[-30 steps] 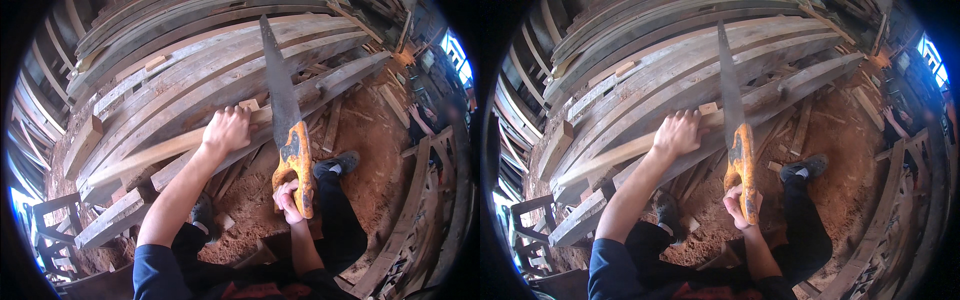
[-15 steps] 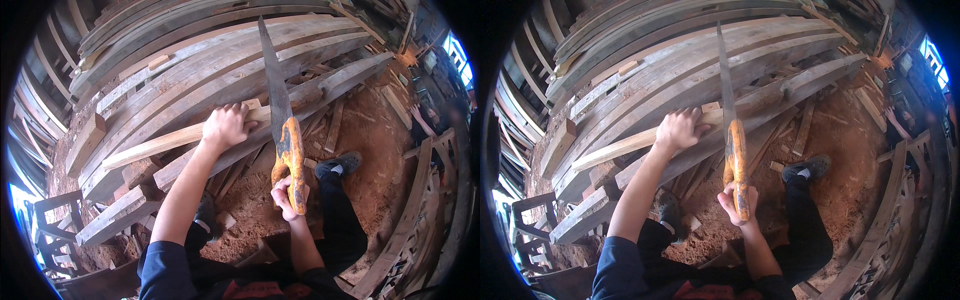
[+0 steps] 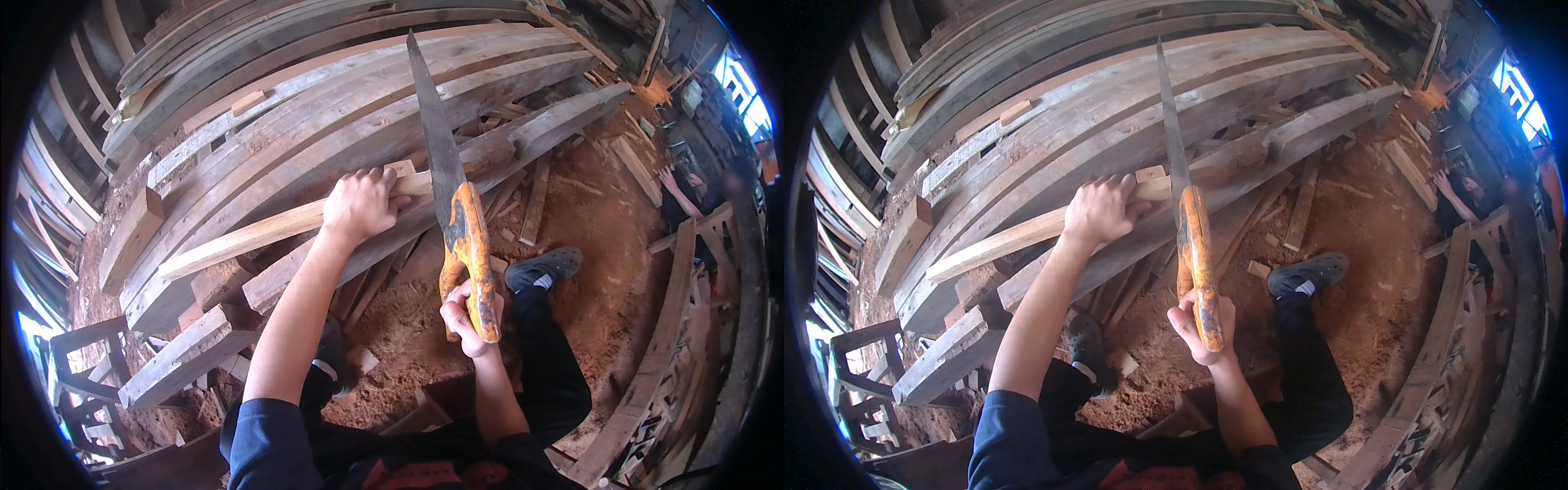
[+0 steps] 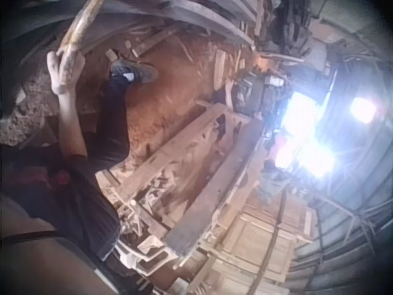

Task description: The person uses a hand saw to cut a small wooden plank resting on a stack of lumber. They hold the plank with the left hand and saw with the right hand, producing sawdust as the cut progresses.

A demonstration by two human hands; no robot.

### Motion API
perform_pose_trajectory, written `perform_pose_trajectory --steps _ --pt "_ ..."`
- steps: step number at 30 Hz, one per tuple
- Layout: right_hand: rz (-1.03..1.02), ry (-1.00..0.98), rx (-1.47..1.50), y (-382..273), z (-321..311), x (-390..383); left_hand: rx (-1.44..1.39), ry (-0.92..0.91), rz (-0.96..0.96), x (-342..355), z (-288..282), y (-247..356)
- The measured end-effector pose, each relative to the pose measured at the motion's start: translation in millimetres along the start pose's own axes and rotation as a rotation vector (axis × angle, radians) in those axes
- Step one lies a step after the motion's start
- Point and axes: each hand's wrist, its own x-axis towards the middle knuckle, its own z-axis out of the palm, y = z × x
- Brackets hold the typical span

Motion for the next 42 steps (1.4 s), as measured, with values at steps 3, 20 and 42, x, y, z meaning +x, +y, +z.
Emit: perform_pose_trajectory --steps 3,20,42 --pt "-0.019 -0.010 -0.017 0.9 -0.8 0.9 -0.026 -0.013 0.008 0.3 -2.2 -3.4" --pt "-0.051 -0.020 -0.053 0.1 1.6 1.6 -0.077 -0.058 -0.051 -0.3 -3.6 -1.0" --pt "0.068 -0.006 -0.123 -7.1 12.4 23.7 -0.018 -0.044 -0.031 9.5 0.8 -3.3"
